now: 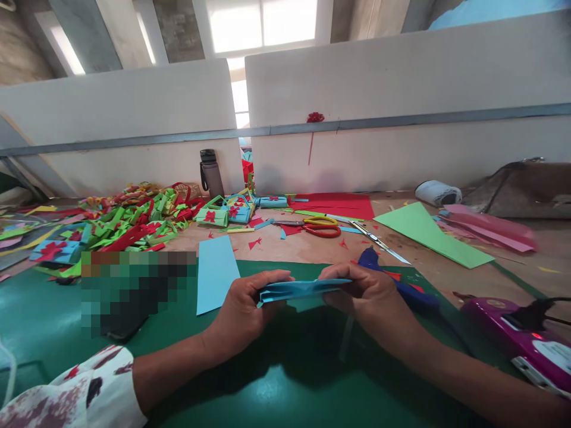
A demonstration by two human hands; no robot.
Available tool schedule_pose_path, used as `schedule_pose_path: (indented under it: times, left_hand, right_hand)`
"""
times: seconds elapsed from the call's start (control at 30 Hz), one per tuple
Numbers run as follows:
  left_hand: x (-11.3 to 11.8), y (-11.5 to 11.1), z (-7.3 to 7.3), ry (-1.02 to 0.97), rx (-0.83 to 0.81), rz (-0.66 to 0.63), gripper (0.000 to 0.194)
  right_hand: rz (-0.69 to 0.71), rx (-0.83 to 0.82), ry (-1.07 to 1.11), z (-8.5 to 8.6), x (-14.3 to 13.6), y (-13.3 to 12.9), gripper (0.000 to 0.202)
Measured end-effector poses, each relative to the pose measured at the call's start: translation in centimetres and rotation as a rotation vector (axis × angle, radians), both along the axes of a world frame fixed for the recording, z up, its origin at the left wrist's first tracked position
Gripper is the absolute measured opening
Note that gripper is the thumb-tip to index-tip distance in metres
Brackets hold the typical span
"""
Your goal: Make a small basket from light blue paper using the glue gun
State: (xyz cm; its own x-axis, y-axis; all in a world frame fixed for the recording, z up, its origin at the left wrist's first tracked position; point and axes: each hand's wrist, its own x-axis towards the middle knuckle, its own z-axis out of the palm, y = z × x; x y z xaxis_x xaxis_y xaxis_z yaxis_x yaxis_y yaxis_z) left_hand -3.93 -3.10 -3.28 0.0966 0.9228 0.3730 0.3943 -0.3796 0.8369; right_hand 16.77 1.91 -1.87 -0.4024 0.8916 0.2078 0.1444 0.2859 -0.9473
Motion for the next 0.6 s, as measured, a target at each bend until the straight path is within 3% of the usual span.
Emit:
schedule_pose_path:
  times: [0.23,0.6]
  left_hand:
    - [-0.2,0.1,0.0,0.083,0.02,0.007,0.032]
    - [-0.5,0.4,-0.1,0.113,-0.101,0.008,0.041]
  right_hand:
    - [0.041,-0.028,0.067,0.0,0.1,-0.4,0.027]
    - [0.06,0.123,0.05,-0.3,0.2,-1.1,0.034]
